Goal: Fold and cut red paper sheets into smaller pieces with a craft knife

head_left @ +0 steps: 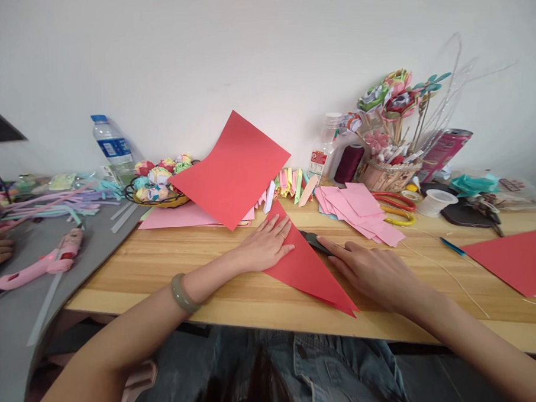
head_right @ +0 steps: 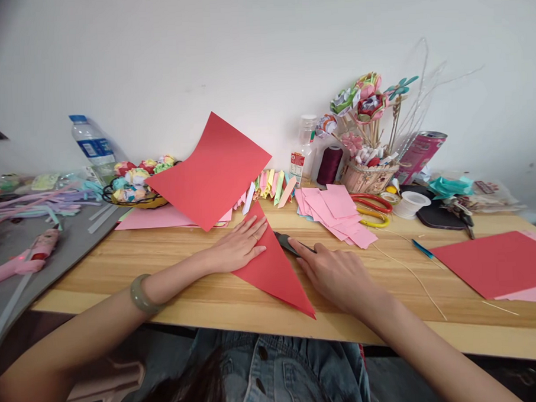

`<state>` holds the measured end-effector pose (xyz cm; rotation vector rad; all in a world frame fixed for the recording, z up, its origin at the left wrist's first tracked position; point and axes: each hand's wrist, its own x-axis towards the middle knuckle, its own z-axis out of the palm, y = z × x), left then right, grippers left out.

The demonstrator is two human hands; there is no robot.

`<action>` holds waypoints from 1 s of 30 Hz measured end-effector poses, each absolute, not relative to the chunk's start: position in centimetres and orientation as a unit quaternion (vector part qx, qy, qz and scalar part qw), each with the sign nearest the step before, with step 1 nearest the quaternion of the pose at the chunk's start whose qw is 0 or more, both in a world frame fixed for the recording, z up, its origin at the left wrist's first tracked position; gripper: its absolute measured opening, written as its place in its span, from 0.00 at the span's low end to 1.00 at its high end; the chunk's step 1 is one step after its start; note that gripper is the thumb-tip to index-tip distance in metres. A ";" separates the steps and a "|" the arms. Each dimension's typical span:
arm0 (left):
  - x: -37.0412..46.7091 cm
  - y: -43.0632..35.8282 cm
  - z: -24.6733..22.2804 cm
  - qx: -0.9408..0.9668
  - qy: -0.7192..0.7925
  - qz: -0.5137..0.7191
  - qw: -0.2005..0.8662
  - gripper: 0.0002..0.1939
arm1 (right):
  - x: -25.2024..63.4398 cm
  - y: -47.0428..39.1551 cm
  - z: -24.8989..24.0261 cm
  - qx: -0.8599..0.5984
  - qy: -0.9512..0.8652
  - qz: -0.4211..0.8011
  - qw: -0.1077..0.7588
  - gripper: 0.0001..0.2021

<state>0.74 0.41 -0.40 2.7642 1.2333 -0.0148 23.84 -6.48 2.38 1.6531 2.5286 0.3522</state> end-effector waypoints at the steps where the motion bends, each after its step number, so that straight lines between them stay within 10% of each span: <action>1: 0.7 0.4 -0.4 0.912 0.407 -0.005 0.057 0.33 | 23.8 -6.5 2.4 0.542 0.830 0.117 0.052 0.23; 30: 0.8 0.4 -0.3 0.911 0.407 -0.011 0.070 0.34 | 23.4 -6.0 2.5 0.554 0.823 0.102 0.072 0.23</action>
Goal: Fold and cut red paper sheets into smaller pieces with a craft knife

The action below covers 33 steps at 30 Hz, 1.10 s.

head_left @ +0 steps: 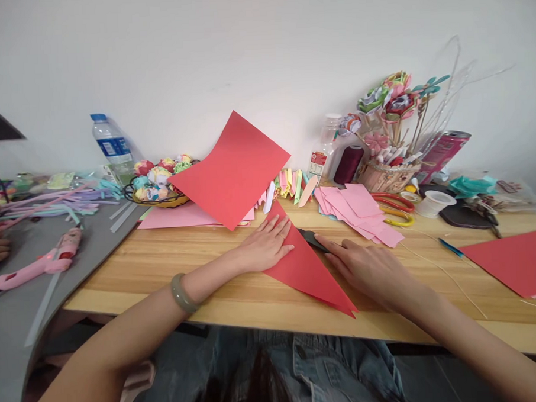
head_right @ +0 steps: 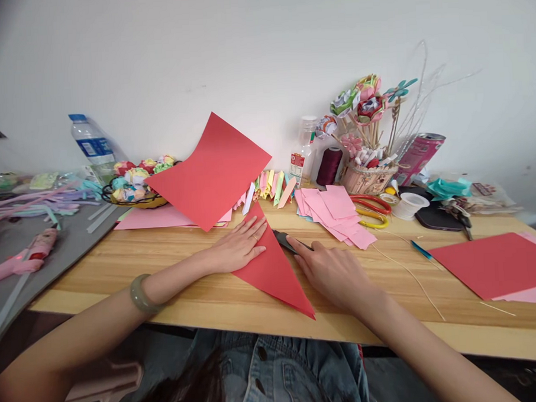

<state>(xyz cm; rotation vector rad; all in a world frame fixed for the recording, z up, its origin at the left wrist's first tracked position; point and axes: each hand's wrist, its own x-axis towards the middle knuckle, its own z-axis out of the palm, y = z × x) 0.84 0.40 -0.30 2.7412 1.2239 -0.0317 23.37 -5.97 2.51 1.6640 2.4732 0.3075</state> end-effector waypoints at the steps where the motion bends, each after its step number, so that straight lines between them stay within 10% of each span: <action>1: 0.9 0.4 -0.3 0.909 0.411 -0.009 0.070 0.34 | 23.3 -5.9 2.6 0.556 0.822 0.103 0.073 0.23; 33: 1.2 -0.1 0.2 0.880 0.471 -0.005 0.056 0.38 | 20.9 -5.1 3.5 0.576 0.811 0.075 0.073 0.24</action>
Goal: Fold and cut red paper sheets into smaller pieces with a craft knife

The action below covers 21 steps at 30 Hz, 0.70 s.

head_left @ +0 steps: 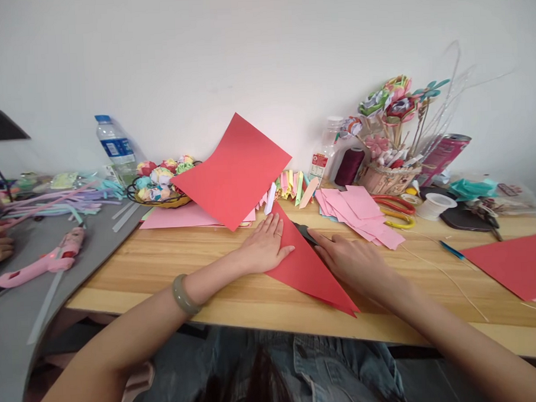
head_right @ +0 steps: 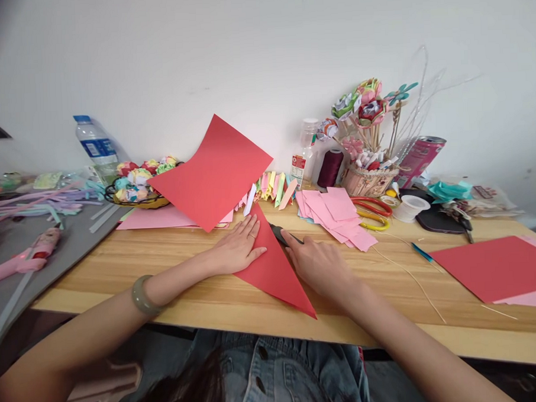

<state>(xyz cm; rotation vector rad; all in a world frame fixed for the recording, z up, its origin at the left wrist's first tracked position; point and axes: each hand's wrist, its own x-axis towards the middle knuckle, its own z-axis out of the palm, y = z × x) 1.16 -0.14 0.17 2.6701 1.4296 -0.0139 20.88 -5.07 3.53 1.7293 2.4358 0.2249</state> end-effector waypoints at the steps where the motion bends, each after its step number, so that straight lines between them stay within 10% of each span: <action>1: 1.2 -0.2 0.3 0.880 0.471 -0.005 0.059 0.38 | 20.7 -4.9 3.6 0.574 0.813 0.073 0.071 0.24; 21: 1.0 0.2 -0.4 0.884 0.465 0.011 0.056 0.40 | 18.0 0.1 3.2 0.591 0.799 0.079 0.071 0.24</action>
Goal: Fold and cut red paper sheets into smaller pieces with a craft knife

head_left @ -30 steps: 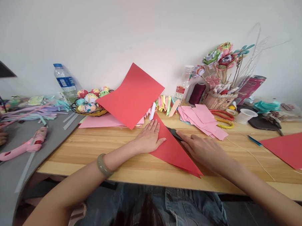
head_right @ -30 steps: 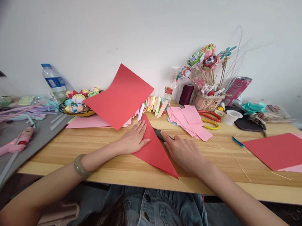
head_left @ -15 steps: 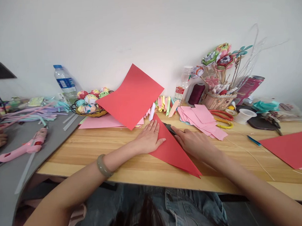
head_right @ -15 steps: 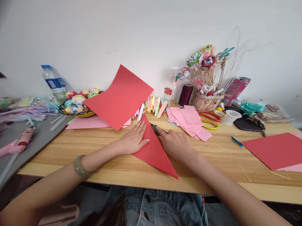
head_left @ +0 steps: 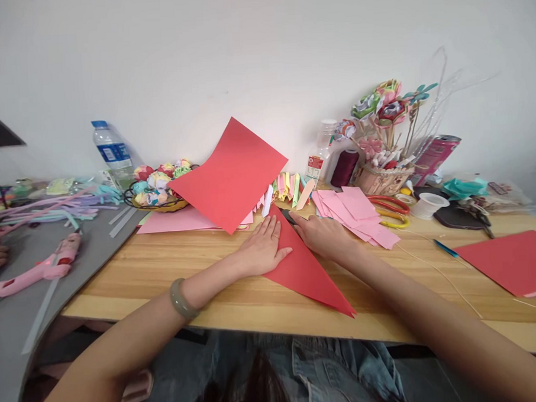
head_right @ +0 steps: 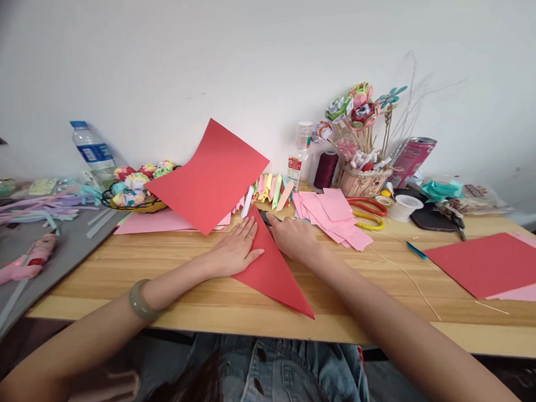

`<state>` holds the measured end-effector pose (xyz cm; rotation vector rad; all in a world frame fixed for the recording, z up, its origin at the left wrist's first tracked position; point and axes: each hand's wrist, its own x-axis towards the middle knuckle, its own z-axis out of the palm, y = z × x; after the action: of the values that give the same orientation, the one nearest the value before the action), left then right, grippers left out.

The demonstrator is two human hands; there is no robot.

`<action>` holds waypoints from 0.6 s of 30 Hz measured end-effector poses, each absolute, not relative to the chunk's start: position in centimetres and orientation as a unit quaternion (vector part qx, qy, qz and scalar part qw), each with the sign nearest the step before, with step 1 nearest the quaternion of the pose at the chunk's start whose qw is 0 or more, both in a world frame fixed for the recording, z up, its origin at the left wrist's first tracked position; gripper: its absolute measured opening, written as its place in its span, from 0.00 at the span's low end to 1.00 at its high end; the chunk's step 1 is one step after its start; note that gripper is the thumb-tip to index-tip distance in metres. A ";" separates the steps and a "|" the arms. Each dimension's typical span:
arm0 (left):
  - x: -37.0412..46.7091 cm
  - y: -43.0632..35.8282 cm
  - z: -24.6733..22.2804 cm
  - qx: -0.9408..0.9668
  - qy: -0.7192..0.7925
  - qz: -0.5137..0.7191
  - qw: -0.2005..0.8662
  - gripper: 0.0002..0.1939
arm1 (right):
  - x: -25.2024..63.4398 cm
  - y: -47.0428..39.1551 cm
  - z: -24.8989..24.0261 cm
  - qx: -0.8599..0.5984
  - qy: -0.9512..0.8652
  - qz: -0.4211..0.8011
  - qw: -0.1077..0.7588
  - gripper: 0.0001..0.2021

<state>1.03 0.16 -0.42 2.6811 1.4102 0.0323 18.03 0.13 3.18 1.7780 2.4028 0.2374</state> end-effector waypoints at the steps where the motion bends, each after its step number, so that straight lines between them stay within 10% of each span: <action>1: 1.0 0.2 -0.4 0.884 0.464 0.011 0.055 0.40 | 17.9 0.3 3.2 0.591 0.800 0.078 0.069 0.24; 18: 0.9 -0.4 -1.0 0.885 0.464 0.022 0.033 0.39 | 18.9 0.3 3.3 0.596 0.797 0.080 0.053 0.23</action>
<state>0.94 -0.39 -1.03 2.7232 1.4277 0.0673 18.93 0.28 3.32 1.8115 2.4224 0.2435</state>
